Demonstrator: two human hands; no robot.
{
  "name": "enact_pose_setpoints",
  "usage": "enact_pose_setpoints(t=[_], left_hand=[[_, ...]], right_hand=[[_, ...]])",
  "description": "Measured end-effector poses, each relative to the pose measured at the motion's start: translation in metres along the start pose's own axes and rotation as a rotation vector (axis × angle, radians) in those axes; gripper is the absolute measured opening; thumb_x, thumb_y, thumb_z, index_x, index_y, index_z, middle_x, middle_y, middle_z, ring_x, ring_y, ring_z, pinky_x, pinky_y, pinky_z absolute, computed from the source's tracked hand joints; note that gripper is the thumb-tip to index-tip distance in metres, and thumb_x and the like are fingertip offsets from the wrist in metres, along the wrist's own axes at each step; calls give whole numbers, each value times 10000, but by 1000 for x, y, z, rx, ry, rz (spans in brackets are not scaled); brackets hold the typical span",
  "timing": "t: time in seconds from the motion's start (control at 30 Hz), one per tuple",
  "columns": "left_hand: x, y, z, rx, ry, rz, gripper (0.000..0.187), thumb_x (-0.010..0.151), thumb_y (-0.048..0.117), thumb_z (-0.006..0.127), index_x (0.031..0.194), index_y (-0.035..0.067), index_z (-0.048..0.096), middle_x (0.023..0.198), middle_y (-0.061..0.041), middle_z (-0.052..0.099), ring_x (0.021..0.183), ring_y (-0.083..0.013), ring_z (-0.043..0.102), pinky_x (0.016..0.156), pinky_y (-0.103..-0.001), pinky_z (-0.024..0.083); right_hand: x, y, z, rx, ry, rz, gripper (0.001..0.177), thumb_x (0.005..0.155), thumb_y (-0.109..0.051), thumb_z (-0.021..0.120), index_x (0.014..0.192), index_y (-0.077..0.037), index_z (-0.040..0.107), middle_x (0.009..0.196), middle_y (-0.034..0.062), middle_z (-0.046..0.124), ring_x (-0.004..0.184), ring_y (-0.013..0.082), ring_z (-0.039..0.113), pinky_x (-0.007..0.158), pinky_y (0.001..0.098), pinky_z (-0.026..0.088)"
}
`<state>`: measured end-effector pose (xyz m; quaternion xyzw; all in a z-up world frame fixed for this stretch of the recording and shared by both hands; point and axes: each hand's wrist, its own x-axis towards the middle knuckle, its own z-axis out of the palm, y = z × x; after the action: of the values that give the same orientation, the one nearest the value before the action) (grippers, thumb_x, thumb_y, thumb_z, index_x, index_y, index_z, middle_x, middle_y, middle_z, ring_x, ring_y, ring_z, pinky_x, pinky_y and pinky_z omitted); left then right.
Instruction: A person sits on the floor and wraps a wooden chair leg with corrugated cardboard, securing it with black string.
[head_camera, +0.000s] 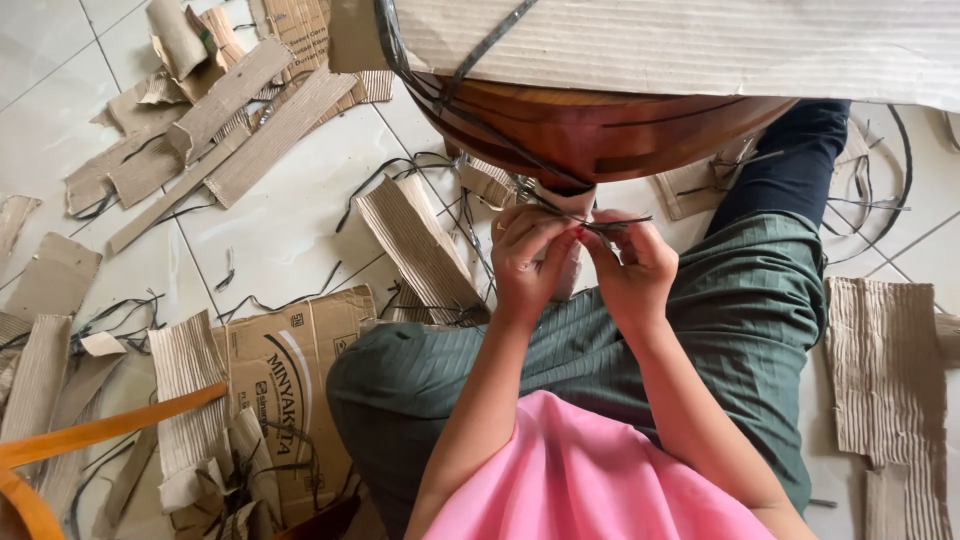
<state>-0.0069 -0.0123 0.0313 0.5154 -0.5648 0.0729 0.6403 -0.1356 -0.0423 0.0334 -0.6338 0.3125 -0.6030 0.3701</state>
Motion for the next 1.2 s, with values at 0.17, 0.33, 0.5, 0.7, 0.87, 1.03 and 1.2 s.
enact_pose_setpoints(t=[0.17,0.33,0.5,0.7,0.87,1.03,1.2], left_hand=[[1,0,-1,71,-26,12,59,873,177,815,882,206,764,808,63,675,875,-201,640,910,-344,467],[-5,6,-2,-54,-59,-78,162,855,185,832,1006,222,788,907,79,735,915,-179,648,904,-314,508],[-9,21,-9,-384,-2,-291,925,1025,64,618,1658,61,-56,1088,-173,705,1053,-283,690,1043,-500,493],[-7,29,-11,-110,-48,-95,275,927,87,739,1199,129,744,1143,-31,697,1091,-223,650,1020,-387,491],[-1,18,-11,166,-59,-12,79,949,310,747,1018,327,782,1016,193,740,961,-94,628,1028,-303,418],[0,2,3,101,-28,5,48,964,321,724,956,308,770,935,168,747,894,-111,653,985,-311,475],[4,7,5,34,17,52,119,865,211,834,963,273,808,922,128,781,862,-125,677,1032,-327,495]], right_hand=[[13,-4,-2,162,-42,-93,197,856,169,816,1010,63,754,864,168,717,768,203,642,711,326,572],[10,-3,-5,144,-64,-39,77,899,89,809,951,35,788,847,133,717,702,136,629,650,294,569],[6,-2,-6,171,-52,-19,85,900,129,792,966,81,769,831,168,674,689,152,630,652,329,596],[5,-8,-7,68,-67,-65,108,888,82,829,971,19,804,862,119,697,646,82,542,560,254,488],[13,-32,-7,7,-62,-110,139,862,107,846,937,-3,806,876,112,731,617,85,554,541,228,466],[13,-21,-21,75,22,-142,177,937,193,713,1076,88,741,1103,235,697,778,216,688,689,350,605],[1,-22,-34,25,-26,2,164,852,223,757,956,97,763,874,205,706,705,217,712,641,349,587]])
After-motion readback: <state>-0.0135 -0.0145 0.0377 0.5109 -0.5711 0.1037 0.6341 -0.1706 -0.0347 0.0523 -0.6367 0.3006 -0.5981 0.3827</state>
